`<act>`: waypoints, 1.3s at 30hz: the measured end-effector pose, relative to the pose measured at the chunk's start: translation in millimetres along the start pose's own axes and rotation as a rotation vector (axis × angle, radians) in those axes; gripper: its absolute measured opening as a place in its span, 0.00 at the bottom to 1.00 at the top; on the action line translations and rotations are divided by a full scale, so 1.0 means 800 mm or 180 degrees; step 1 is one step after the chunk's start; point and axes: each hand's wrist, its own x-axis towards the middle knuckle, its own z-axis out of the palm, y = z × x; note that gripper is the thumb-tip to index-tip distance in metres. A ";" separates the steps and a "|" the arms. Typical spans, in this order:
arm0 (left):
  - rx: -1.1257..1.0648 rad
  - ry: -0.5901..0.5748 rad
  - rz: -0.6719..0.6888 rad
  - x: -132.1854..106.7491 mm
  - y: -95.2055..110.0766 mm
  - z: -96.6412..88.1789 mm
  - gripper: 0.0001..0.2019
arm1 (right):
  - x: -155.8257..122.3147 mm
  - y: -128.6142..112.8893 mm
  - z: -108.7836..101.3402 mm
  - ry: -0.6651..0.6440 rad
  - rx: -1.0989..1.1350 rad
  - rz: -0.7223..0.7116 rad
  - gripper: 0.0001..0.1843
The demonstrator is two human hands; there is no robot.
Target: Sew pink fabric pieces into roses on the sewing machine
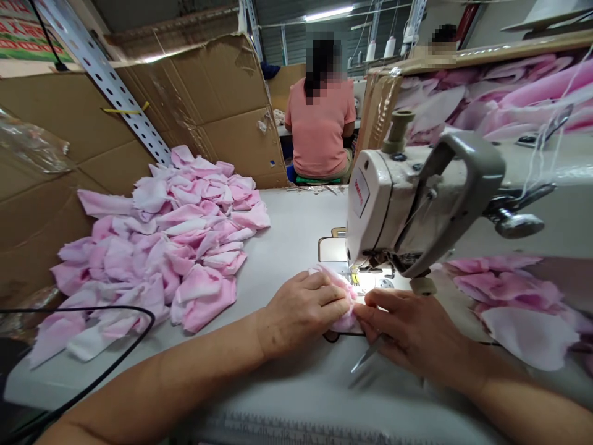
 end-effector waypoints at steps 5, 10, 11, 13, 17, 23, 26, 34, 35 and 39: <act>-0.0003 0.0018 -0.0057 0.002 0.000 0.001 0.08 | 0.002 -0.002 -0.002 0.0058 -0.0080 0.0017 0.09; -0.0068 -0.0115 -0.0030 0.005 -0.001 -0.005 0.08 | 0.004 -0.005 -0.008 -0.0073 -0.0114 0.0086 0.10; -0.0066 -0.0149 -0.0033 0.007 -0.001 -0.007 0.08 | 0.005 -0.005 -0.009 -0.0118 -0.0111 0.0108 0.10; -0.0043 -0.0231 -0.0040 0.010 0.000 -0.012 0.08 | 0.006 -0.006 -0.011 -0.0168 -0.0123 0.0143 0.10; 0.0039 -0.0388 -0.0039 0.017 0.002 -0.017 0.08 | 0.007 -0.005 -0.012 -0.0161 -0.0153 0.0126 0.08; -0.0005 -0.0226 -0.0057 0.012 0.002 -0.002 0.07 | 0.006 -0.003 -0.012 -0.0154 -0.0111 0.0077 0.07; -0.0082 -0.0184 -0.0117 0.008 0.002 0.003 0.07 | 0.005 -0.002 -0.012 -0.0068 -0.0024 -0.0009 0.08; -0.0177 -0.0152 -0.0165 0.007 0.003 0.001 0.07 | 0.003 -0.003 -0.013 -0.0158 0.0148 -0.0078 0.09; -0.0203 -0.0140 -0.0165 0.007 0.003 0.001 0.07 | 0.003 -0.003 -0.013 -0.0156 0.0175 -0.0064 0.09; -0.0243 -0.0087 -0.0135 0.008 0.000 0.001 0.09 | 0.004 -0.004 -0.014 -0.0151 0.0223 -0.0054 0.08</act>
